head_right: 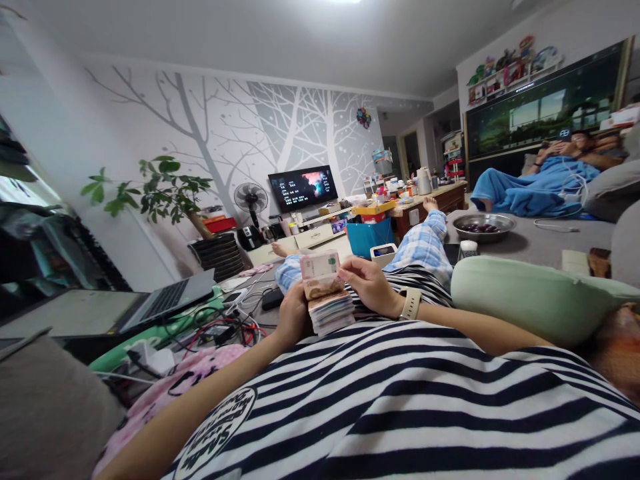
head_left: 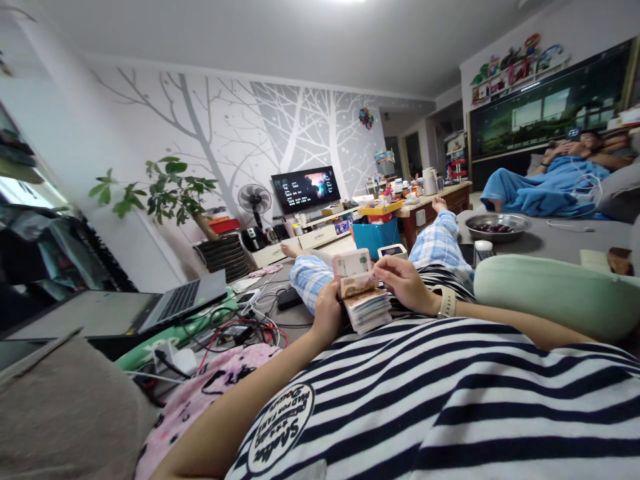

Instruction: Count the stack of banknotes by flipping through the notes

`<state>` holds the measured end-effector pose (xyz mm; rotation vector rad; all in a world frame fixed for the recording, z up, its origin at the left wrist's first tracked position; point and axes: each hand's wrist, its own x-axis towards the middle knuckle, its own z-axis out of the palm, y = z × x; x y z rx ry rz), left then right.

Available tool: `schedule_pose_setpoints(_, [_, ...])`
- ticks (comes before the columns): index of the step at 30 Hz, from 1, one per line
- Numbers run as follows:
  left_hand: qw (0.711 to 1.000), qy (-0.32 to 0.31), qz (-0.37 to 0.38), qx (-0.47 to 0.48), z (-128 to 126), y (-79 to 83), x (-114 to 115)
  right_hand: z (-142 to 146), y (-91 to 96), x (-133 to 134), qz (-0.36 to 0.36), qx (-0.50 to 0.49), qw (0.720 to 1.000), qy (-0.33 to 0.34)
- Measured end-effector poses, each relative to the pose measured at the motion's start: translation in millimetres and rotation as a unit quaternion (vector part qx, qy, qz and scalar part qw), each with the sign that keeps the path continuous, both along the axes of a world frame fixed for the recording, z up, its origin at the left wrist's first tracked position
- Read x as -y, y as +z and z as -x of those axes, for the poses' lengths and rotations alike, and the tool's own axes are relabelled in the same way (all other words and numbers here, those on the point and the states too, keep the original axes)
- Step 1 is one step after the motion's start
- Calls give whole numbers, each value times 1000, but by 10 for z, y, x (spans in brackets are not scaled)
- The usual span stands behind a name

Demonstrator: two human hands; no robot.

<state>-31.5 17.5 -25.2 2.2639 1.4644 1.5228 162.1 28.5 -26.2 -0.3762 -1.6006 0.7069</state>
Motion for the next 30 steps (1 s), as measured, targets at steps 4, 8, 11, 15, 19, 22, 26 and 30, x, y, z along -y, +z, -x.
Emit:
schedule_pose_setpoints(4, [1000,2,0,-4,9,-1,-15,-2,14,5,-2,-2,1000,4])
schedule_pose_setpoints(8, [1000,-4,-7,-17,32,-24,-37,-1,27,10,8,-8,1000,10])
schedule_pose_setpoints(11, [1000,13,-12,-16,35,-34,-46,-2,28,15,19,-10,999,25])
schedule_pose_setpoints(15, [1000,14,-11,7,13,-16,-39,-10,27,31,30,12,997,76])
schedule_pose_setpoints(19, [1000,9,-4,26,-8,26,4,-18,42,40,29,15,998,60])
schedule_pose_setpoints(22, [998,-9,3,64,-44,70,55,-21,58,25,19,14,1000,-3])
schedule_pose_setpoints(26, [972,-82,62,211,-144,94,88,-22,58,-18,32,6,998,-46])
schedule_pose_setpoints(30, [888,-220,155,374,-231,49,56,-18,43,-46,51,1,998,-48])
